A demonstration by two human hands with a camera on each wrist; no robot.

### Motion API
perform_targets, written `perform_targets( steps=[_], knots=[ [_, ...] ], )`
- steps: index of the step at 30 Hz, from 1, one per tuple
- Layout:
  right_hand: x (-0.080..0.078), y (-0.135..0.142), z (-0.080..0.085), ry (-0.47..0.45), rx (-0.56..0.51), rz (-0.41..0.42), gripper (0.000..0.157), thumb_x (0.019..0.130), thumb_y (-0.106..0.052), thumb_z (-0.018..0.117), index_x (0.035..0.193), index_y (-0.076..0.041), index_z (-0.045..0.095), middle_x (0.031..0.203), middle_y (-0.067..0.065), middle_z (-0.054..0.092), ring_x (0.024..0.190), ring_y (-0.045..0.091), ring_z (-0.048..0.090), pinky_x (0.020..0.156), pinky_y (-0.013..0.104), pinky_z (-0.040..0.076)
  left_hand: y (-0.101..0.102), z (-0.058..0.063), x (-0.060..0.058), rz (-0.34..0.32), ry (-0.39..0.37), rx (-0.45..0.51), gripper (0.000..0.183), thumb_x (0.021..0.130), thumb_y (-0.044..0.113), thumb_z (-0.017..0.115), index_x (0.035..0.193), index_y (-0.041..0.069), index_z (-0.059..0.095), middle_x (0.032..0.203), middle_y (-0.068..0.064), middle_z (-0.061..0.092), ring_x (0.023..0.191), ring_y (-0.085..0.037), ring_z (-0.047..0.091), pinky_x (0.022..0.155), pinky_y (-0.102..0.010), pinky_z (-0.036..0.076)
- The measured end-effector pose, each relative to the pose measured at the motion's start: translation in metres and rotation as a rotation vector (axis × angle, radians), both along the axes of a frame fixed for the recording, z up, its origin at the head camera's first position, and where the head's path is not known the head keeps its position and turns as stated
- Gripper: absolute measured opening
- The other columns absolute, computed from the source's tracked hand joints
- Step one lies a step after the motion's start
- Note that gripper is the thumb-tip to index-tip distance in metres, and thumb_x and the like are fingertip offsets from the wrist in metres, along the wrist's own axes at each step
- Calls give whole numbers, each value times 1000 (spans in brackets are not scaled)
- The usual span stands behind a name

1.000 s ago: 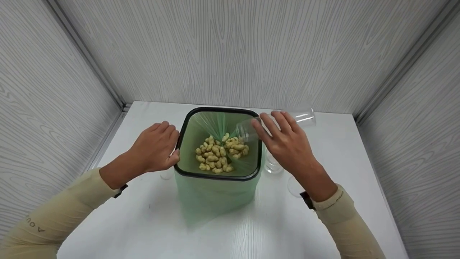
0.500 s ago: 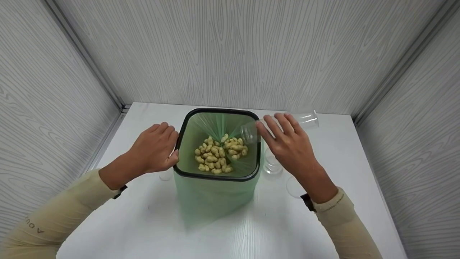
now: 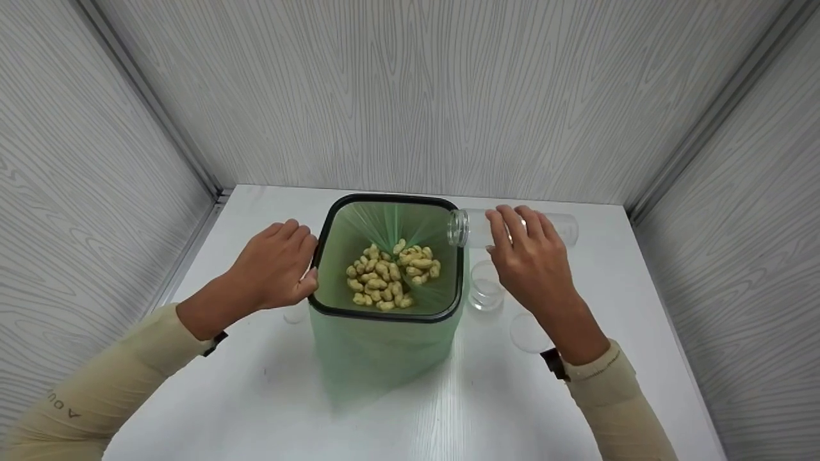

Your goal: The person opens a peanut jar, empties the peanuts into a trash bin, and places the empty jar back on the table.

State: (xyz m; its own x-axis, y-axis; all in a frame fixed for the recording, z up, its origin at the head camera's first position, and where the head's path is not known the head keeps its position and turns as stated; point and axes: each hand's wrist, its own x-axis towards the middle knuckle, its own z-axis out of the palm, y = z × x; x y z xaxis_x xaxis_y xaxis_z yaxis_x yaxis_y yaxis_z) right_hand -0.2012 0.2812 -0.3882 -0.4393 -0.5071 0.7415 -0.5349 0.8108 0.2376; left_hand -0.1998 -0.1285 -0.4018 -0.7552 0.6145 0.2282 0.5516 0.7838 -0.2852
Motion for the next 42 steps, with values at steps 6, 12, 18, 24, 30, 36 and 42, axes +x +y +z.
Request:
perform_targets(
  steps=[6, 12, 18, 24, 30, 36, 42],
  knots=[
    [-1, 8, -8, -60, -78, -38, 60, 71, 1, 90, 125, 9, 63, 116, 27, 70, 104, 47, 67, 71, 64, 59, -1, -1, 0, 8, -16, -11, 39, 97, 38, 43, 98, 1, 58, 92, -13, 56, 89, -28, 47, 81, -40, 44],
    [-9, 21, -23, -118, -119, -65, 63, 70, 0, 90, 125, 10, 61, 114, 29, 68, 103, 48, 66, 62, 65, 57, -1, -3, -1, 9, 1, -11, 38, 96, 38, 45, 96, 3, 58, 91, -11, 56, 87, -27, 47, 80, -39, 44],
    [-16, 33, -36, -191, -154, -102, 61, 71, -1, 90, 123, 11, 59, 113, 32, 66, 105, 48, 67, 61, 62, 58, -2, -4, 0, 11, 3, 11, 35, 96, 36, 46, 96, 4, 59, 91, -11, 57, 88, -26, 48, 81, -39, 45],
    [-19, 41, -45, -221, -214, -133, 62, 71, -2, 89, 123, 11, 58, 116, 33, 64, 105, 49, 65, 62, 64, 58, -2, -4, 0, 14, 0, 9, 36, 96, 37, 45, 96, 3, 58, 91, -11, 56, 87, -26, 48, 81, -39, 45],
    [-22, 46, -51, -246, -292, -159, 61, 70, -3, 87, 122, 12, 58, 115, 34, 63, 104, 49, 64, 70, 68, 57, -1, -3, -1, 18, -26, 12, 37, 96, 37, 44, 97, 3, 57, 92, -11, 56, 88, -26, 48, 81, -39, 45],
    [-28, 51, -57, -260, -368, -174, 59, 72, -4, 84, 122, 12, 57, 117, 34, 62, 105, 49, 63, 81, 68, 56, 1, -1, -2, 8, -12, 14, 36, 95, 37, 44, 96, 3, 57, 92, -11, 56, 88, -26, 49, 81, -39, 46],
    [-33, 56, -71, -301, -470, -180, 58, 72, -5, 83, 121, 13, 56, 115, 34, 61, 104, 48, 62, 86, 68, 54, 0, -1, -1, 11, -27, 19, 36, 95, 37, 44, 98, 3, 57, 92, -11, 56, 88, -26, 48, 81, -39, 44]
  ],
)
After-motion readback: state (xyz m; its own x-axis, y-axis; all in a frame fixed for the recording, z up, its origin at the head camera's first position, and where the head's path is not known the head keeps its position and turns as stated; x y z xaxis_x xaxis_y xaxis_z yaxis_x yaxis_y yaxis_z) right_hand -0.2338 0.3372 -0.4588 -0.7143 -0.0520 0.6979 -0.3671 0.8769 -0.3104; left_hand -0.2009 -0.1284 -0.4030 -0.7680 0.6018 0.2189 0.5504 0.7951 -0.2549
